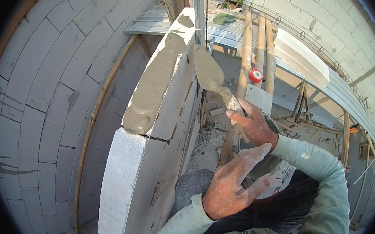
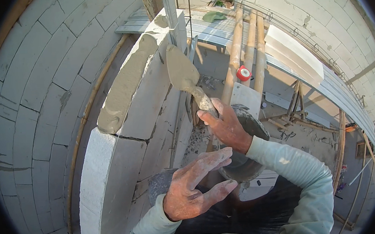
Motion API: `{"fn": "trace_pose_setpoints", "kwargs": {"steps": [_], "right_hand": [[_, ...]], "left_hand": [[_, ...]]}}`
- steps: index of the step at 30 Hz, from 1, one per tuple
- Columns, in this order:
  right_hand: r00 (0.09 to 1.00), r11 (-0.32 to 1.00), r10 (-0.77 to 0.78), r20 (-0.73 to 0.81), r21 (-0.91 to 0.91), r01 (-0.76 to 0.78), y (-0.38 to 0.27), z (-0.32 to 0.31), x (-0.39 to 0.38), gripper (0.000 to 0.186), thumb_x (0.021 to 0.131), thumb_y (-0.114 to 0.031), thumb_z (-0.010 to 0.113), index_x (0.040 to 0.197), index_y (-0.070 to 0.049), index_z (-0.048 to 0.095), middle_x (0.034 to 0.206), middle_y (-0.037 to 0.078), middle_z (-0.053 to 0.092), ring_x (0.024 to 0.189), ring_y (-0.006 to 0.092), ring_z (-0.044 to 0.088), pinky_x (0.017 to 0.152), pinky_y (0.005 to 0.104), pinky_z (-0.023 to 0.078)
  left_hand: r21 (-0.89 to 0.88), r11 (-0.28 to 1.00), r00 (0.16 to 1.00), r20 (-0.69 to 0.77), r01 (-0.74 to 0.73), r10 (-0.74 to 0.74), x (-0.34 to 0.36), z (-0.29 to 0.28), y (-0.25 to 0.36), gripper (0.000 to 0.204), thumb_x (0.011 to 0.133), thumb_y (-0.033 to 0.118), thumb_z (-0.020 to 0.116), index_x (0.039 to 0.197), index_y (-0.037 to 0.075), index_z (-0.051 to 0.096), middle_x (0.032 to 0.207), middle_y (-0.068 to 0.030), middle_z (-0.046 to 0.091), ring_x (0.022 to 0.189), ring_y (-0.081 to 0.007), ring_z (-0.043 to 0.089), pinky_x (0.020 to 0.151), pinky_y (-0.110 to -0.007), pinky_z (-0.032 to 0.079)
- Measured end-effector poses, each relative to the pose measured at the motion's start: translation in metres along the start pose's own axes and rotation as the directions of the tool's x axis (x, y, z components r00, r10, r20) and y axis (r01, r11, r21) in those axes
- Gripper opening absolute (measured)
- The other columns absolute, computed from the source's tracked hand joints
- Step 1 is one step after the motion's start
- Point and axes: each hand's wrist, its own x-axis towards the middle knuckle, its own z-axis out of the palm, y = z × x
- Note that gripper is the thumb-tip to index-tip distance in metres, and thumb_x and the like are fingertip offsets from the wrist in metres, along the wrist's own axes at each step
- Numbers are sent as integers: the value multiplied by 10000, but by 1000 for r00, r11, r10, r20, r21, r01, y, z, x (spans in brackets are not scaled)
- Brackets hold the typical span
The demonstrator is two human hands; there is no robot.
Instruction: The person positions concrete blocks onto a wall, scoops mortar from a bucket using a trowel, spreads the mortar over the blocks, and lays an arched block before applying more mortar on top with the trowel.
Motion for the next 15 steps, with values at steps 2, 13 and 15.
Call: {"fn": "trace_pose_setpoints", "kwargs": {"steps": [2,13,15], "right_hand": [[993,993,-81,-80,-93,74,-5,-9,0,350,872,-207,573,1121,34,525,759,119,574,719,226,573,691,339,449],[708,409,-687,-166,-893,188,-37,-25,34,489,826,-168,630,1292,-91,501,916,137,515,809,297,572,682,400,477],[678,260,-728,-103,-956,135,-42,-29,41,492,817,-140,613,1295,-101,502,905,130,508,798,281,562,662,390,470]], "left_hand": [[-14,1000,1000,-17,-9,8,-1,-3,-1,543,774,61,742,1256,-30,510,1192,-200,589,1050,-274,626,891,-361,507],[-26,1000,1000,29,-3,4,2,-3,-4,551,796,104,733,1277,-13,492,1204,-219,573,1048,-301,621,877,-381,509],[-5,1000,999,36,23,-23,3,-6,-2,547,798,111,732,1274,-13,494,1204,-221,573,1045,-301,622,873,-383,510]]}}
